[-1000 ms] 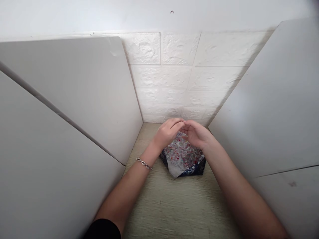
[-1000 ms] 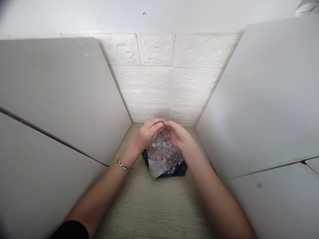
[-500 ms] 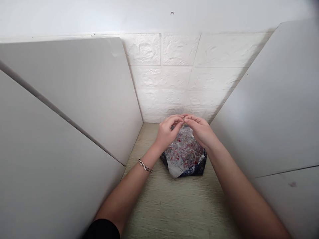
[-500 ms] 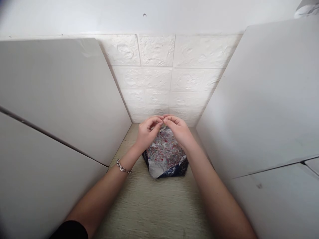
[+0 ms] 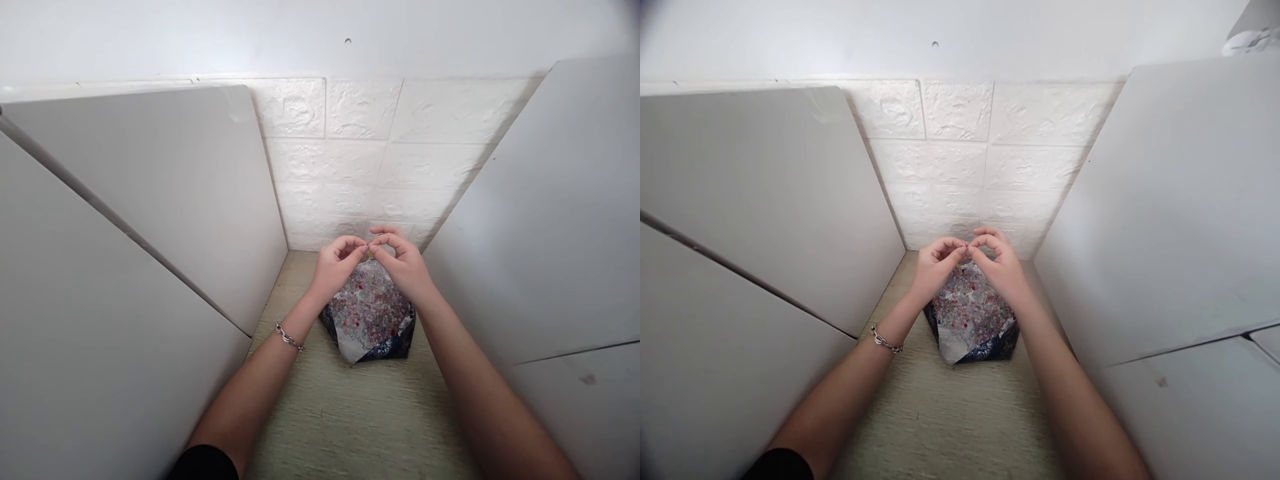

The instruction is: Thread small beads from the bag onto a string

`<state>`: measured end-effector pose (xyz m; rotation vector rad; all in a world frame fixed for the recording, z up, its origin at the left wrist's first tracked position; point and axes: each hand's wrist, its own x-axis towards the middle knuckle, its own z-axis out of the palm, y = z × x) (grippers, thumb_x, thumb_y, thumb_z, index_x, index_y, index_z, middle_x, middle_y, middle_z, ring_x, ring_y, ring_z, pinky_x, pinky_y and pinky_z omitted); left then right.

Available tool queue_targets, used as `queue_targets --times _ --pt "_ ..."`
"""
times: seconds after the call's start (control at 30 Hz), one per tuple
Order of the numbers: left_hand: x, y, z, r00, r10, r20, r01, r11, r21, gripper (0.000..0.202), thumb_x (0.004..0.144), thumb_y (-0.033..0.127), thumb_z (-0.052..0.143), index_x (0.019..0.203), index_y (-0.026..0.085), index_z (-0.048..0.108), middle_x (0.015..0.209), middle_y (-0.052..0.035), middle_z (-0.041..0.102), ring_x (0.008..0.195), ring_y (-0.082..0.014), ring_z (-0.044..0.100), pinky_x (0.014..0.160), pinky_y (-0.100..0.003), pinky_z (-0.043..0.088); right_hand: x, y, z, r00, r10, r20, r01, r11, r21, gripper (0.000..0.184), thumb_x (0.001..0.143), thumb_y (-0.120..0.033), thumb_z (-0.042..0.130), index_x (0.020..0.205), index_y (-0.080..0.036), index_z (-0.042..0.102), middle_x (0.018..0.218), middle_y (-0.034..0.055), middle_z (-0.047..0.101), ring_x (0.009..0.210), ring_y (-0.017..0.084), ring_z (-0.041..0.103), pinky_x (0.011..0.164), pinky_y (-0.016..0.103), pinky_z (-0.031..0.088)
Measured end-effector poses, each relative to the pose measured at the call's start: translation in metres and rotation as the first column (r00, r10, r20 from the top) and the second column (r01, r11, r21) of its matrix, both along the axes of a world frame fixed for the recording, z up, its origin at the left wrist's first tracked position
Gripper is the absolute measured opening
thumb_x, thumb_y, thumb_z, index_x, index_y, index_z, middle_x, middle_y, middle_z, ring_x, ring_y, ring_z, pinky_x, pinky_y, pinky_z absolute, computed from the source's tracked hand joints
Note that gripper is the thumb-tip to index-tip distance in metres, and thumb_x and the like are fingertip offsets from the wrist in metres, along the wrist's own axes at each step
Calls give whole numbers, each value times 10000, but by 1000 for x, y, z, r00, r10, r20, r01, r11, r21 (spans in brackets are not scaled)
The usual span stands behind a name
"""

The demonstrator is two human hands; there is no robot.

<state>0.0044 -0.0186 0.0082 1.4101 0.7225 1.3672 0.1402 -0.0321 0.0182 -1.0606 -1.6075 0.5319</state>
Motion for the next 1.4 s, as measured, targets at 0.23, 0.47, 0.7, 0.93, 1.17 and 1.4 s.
queue_targets --times 0.23,0.47,0.7,0.93,1.17,1.4 --pt "-3 -1 4 1000 -2 -31 2 1000 8 169 699 294 618 762 139 594 689 -7 588 667 -91 534 645 -225 427 0 -2 1 973 -151 176 115 973 198 55 723 -236 556 707 -218 605 1033 43 542 1026 204 482 923 413 348" --pt "-4 1 8 997 -59 46 60 998 -34 148 654 253 652 735 143 596 700 0 599 662 -79 534 619 -203 422 -1 -5 2 935 -243 259 151 932 329 55 724 -227 556 717 -229 611 1026 40 556 971 208 486 878 412 375" --pt "-8 3 12 995 -87 46 92 988 -125 195 605 264 687 701 130 582 661 5 599 607 -71 521 614 -215 419 -2 -5 2 932 -234 278 134 932 337 45 721 -223 561 699 -228 599 1018 38 561 962 204 492 871 404 373" --pt "-10 6 10 998 -64 -7 63 992 -107 192 613 273 685 692 127 587 694 -13 616 643 -84 535 634 -222 418 -2 -7 4 934 -218 283 129 944 302 54 728 -244 555 710 -233 604 1026 42 556 973 210 485 881 412 365" --pt "-11 3 12 986 -22 -166 21 1000 -10 153 680 288 625 721 141 634 704 -13 618 643 -92 510 617 -223 400 -1 -5 1 935 -222 276 134 943 304 52 724 -237 554 704 -232 602 1027 36 558 968 208 487 879 405 369" --pt "-8 0 10 976 5 -218 1 1000 26 192 724 305 569 773 130 633 765 -34 629 690 -104 524 640 -222 402 -1 -2 -2 939 -238 249 158 940 302 57 722 -243 555 696 -224 602 1020 40 567 968 210 485 876 408 373"
